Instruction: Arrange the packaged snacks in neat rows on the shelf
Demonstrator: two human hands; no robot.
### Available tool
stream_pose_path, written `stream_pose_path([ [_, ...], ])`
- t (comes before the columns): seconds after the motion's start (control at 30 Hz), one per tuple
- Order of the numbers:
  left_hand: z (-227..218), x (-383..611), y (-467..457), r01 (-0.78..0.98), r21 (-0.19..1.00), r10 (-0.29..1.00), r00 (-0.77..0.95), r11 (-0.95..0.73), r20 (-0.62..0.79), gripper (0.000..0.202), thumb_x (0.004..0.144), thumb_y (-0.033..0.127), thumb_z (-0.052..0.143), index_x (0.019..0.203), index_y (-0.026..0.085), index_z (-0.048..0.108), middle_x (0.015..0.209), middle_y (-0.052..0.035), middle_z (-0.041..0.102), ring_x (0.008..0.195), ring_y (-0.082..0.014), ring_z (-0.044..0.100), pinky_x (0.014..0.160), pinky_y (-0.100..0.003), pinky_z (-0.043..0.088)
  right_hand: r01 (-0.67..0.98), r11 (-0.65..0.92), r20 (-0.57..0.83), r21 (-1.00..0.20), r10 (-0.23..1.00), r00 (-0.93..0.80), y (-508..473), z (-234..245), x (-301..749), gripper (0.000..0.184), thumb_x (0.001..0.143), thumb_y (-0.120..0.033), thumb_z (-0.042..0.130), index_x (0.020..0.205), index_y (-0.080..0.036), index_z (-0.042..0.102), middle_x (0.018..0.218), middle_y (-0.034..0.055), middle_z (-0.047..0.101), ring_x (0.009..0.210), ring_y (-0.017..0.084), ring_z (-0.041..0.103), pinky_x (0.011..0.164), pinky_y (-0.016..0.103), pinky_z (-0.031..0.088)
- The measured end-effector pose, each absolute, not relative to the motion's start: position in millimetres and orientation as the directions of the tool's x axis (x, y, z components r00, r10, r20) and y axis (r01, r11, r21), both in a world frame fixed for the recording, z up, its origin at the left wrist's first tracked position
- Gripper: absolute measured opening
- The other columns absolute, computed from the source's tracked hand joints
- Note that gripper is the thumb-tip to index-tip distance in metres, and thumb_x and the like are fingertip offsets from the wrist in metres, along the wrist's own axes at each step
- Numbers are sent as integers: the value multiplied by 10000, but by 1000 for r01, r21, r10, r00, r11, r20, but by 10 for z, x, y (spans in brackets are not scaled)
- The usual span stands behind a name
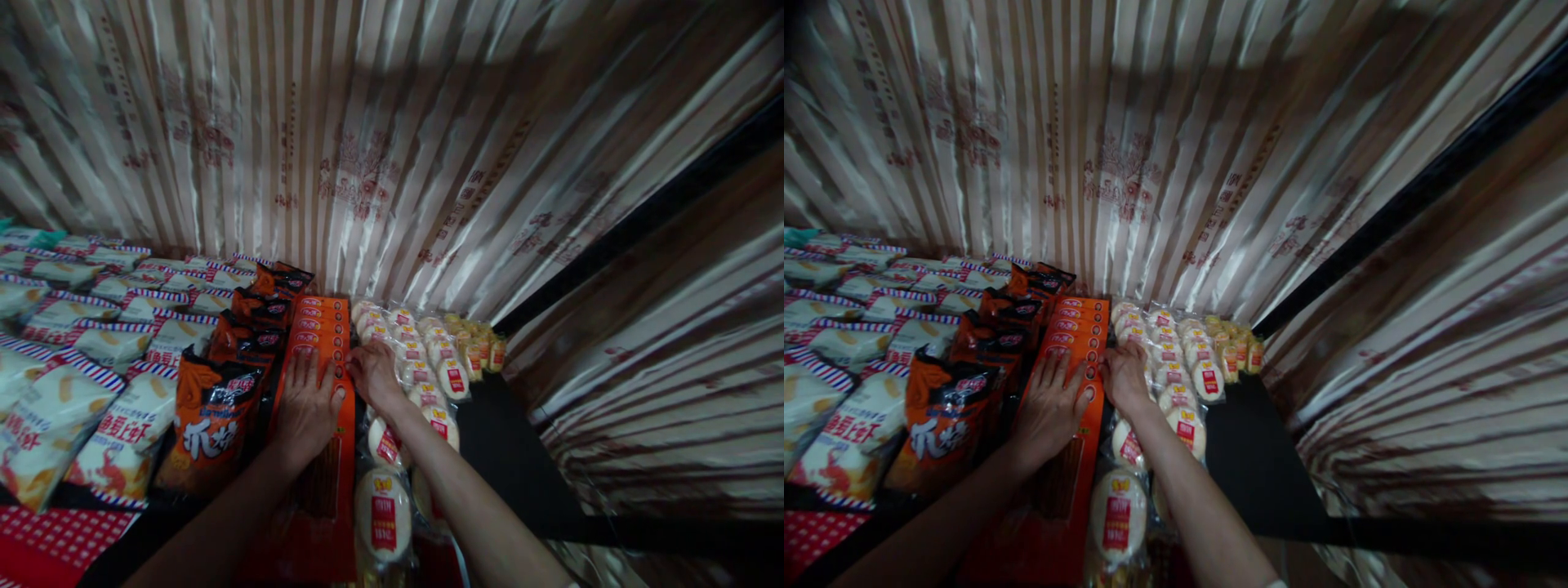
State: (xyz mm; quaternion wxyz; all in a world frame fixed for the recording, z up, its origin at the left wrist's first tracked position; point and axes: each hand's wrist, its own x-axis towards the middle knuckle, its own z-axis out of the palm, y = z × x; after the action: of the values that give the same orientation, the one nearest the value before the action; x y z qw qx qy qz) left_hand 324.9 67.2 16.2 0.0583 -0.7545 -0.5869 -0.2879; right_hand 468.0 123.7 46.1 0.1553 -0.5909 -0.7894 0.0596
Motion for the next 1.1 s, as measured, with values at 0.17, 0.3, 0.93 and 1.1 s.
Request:
stream_pose_path([
  [0.17,218,3265,642,921,243,861,158,-305,483,406,872,323,468,1206,133,598,1343,-180,498,1292,-348,392,1071,-526,312,924,277,172,-263,956,-238,1234,446,4671,113,795,-174,564,821,-203,670,830,43,667,930,204,545,951,360,253],
  [0.3,223,3287,608,915,229,868,201,-332,454,410,872,314,443,1208,133,592,1347,-157,502,1297,-334,389,1080,-527,296,923,267,199,-277,956,-217,1238,417,4654,120,797,-181,548,820,-205,663,830,41,668,931,206,551,981,381,216],
  [0.93,187,3319,546,903,236,883,247,-360,400,448,859,358,450,1205,103,577,1343,-155,507,1309,-336,368,1080,-504,308,953,216,220,-213,961,-169,1218,419,4577,166,834,-201,489,817,-173,651,834,79,691,960,227,557,998,399,181],
  [1.1,200,3316,533,900,232,880,259,-370,399,433,852,343,460,1181,93,589,1328,-155,522,1312,-342,360,1073,-508,322,956,211,208,-205,964,-168,1223,440,4565,139,818,-210,520,808,-186,656,832,84,697,952,238,566,993,415,193],
])
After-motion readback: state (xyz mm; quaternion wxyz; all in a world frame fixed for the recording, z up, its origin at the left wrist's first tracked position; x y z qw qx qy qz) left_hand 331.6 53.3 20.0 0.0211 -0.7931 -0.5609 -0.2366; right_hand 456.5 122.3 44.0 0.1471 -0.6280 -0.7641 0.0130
